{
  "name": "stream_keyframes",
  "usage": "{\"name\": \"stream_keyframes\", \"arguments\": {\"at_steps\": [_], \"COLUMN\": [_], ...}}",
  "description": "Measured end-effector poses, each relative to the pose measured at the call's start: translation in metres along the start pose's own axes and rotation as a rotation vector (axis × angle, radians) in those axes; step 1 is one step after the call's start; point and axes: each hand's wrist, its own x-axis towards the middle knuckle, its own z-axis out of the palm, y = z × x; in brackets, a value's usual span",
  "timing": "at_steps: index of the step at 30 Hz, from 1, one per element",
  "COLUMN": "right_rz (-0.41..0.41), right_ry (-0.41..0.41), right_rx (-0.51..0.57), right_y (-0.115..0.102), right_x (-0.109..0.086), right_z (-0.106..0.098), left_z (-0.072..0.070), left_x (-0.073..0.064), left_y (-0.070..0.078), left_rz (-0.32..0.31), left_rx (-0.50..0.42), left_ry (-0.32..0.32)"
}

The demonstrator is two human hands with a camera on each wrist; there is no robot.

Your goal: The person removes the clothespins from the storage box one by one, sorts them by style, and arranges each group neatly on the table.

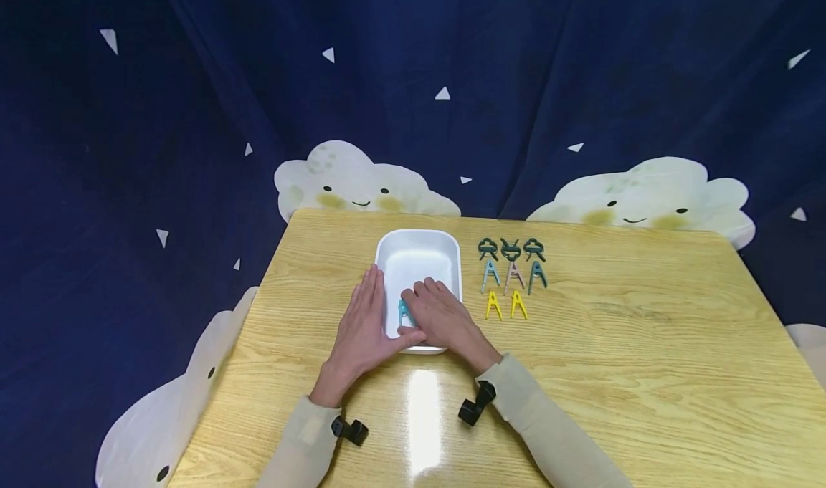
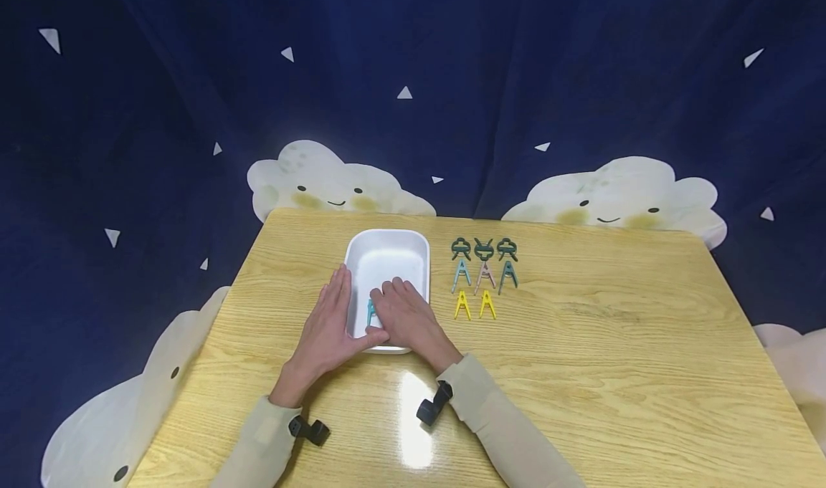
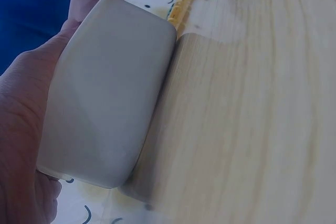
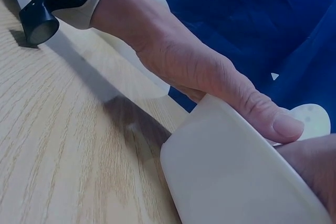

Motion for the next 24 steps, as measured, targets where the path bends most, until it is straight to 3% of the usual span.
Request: {"name": "stream_keyframes", "arguments": {"at_steps": [11,24], "right_rz": [0.007,0.072], "right_ry": [0.025,0.065], "right_rx": [0.035,0.106], "right_y": [0.0,0.003], "right_x": [0.0,-0.001], "right_z": [-0.003,-0.014], "left_z": [0.0,-0.001], "left_x": [-0.001,0.0], "left_y": [-0.001,0.0], "left_rz": [0.012,0.004], "left_rx": [0.015,0.023], "left_ry": [0.007,-0.004]}}
